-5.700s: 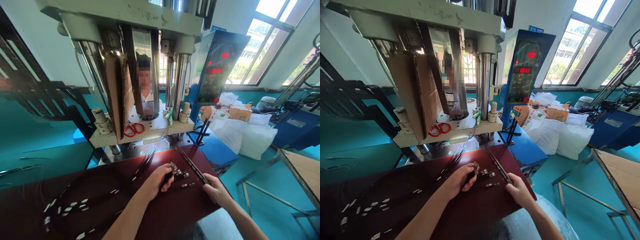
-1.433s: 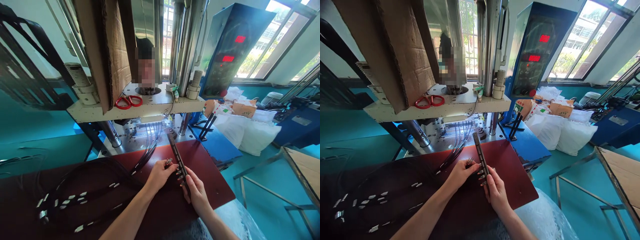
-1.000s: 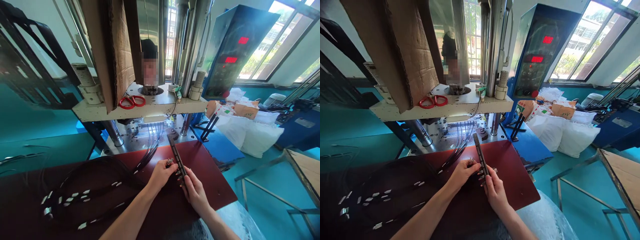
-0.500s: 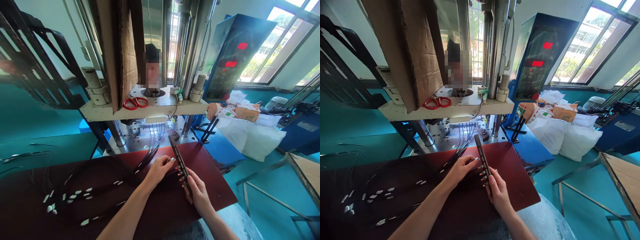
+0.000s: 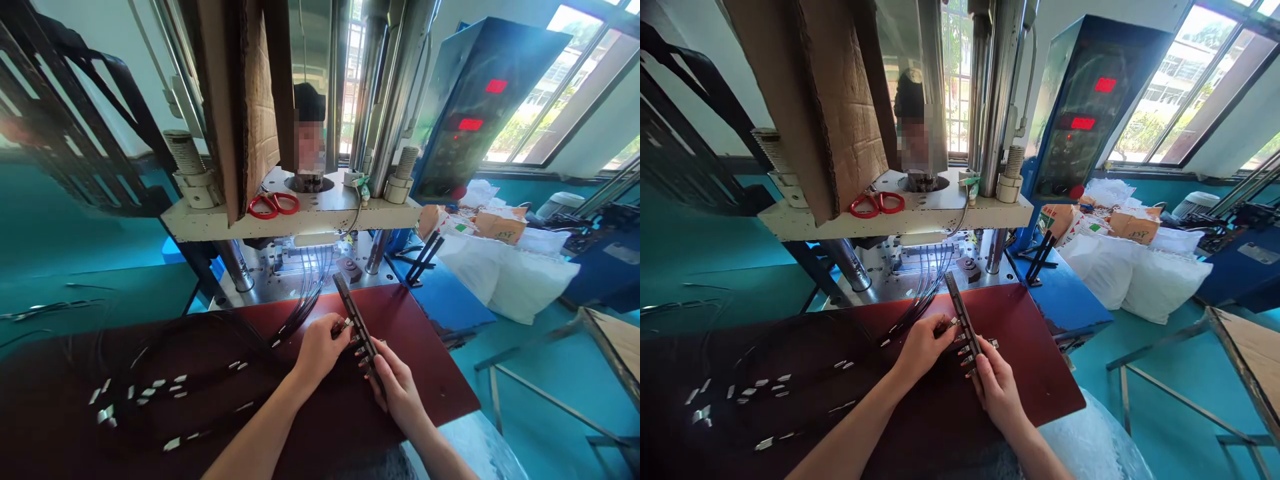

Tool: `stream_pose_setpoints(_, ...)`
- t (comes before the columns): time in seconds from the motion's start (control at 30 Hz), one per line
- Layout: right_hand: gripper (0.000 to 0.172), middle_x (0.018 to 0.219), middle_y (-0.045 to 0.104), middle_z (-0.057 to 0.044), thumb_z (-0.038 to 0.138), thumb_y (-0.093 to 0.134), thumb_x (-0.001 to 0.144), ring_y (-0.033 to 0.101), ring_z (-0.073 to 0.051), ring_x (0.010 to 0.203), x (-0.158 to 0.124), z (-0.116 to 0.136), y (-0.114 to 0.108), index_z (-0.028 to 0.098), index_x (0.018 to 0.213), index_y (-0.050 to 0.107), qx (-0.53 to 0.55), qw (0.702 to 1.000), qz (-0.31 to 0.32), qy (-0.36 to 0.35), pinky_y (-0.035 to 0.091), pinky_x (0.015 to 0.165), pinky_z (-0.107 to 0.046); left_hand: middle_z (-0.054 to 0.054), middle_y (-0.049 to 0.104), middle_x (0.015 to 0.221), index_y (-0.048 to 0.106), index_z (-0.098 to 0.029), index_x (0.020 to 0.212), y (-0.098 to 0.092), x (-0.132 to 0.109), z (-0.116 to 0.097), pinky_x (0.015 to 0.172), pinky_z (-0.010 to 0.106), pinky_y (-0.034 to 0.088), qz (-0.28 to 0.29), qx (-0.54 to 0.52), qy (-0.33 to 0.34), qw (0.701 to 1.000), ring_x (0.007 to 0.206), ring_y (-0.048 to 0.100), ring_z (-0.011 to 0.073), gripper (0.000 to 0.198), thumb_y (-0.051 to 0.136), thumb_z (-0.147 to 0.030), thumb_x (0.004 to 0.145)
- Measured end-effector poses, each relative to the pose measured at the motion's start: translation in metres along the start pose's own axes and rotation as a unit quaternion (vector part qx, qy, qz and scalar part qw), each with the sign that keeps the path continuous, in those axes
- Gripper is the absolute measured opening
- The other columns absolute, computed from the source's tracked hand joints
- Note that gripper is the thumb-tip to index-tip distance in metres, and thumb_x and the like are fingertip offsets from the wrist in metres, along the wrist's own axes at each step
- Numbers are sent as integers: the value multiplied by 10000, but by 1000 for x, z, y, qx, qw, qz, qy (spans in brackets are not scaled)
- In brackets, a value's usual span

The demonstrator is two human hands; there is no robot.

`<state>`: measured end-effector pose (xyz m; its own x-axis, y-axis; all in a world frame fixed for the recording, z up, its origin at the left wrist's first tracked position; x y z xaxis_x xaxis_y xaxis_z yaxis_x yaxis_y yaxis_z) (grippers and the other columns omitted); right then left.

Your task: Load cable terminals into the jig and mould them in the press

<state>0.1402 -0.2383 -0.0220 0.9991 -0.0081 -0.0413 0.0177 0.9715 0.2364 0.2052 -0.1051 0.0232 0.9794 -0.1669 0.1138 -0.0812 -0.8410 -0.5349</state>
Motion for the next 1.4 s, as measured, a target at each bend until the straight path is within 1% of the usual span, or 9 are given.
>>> stream_pose_setpoints(0.27,509,488,400,63,529,594,802,270,-50,333,2,-1,1,165,1154,545,-23,999,25,4,214,282,-147,-9,497,593,485,-160,608,0,2,1,562,242,260,10,1,8,1000,572,416,124,245,476,-316,796)
stream_pose_setpoints(0.5,445,631,481,22,528,536,841,392,-86,488,5,-7,1,220,1162,547,-83,995,35,-33,380,435,-161,28,550,673,501,-169,659,-4,-7,-9,606,260,294,-37,55,82,994,630,481,151,253,393,-290,852)
stream_pose_setpoints(0.6,461,695,514,2,548,565,812,416,-88,510,4,-7,1,217,1132,565,-54,998,19,-6,353,397,-143,44,572,738,521,-171,707,-9,-7,-15,648,266,315,-20,39,98,994,692,506,163,287,336,-313,874)
stream_pose_setpoints(0.7,500,675,519,0,558,610,773,405,-77,471,2,-3,0,199,1119,575,-18,1000,4,10,295,340,-128,30,534,674,491,-173,660,-22,-1,-9,639,275,301,-42,18,61,997,659,478,160,345,305,-374,870)
stream_pose_setpoints(0.8,522,548,474,34,557,623,767,318,-49,367,1,2,1,184,1129,572,-13,1000,18,5,216,289,-127,-14,397,522,399,-178,536,-15,6,5,550,267,247,41,-80,-15,996,521,366,123,399,337,-456,816)
stream_pose_setpoints(0.93,507,446,401,66,560,609,783,283,-42,329,-1,3,3,188,1127,579,-23,999,46,7,202,286,-126,-50,305,461,353,-183,500,4,3,14,474,259,154,158,-233,-101,954,441,230,82,421,442,-537,709)
stream_pose_setpoints(1.07,470,533,489,37,542,594,804,315,-39,353,-1,0,3,205,1131,578,-28,998,58,11,274,319,-127,-52,306,439,361,-181,494,5,1,17,444,256,117,165,-263,-132,941,414,222,70,438,484,-565,664)
stream_pose_setpoints(1.2,466,765,582,-30,539,597,800,434,-75,486,0,-2,2,211,1130,580,-39,997,63,15,377,404,-147,-61,281,438,347,-183,501,5,1,20,423,248,94,177,-284,-142,932,397,200,59,449,502,-574,657)
stream_pose_setpoints(1.4,483,765,565,-39,542,565,818,469,-115,557,0,-2,3,194,1154,564,-55,996,72,16,371,413,-168,-72,245,431,338,-184,505,10,1,21,405,244,70,217,-321,-128,913,382,160,52,433,505,-539,687)
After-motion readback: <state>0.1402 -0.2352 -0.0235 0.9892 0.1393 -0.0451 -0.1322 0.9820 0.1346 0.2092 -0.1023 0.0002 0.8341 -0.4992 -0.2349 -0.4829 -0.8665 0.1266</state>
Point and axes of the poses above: each hand's wrist, its own x-axis towards the middle knuckle, its own y-axis out of the palm, z = x × y, the point moved 8 cm from there along x, towards the middle knuckle
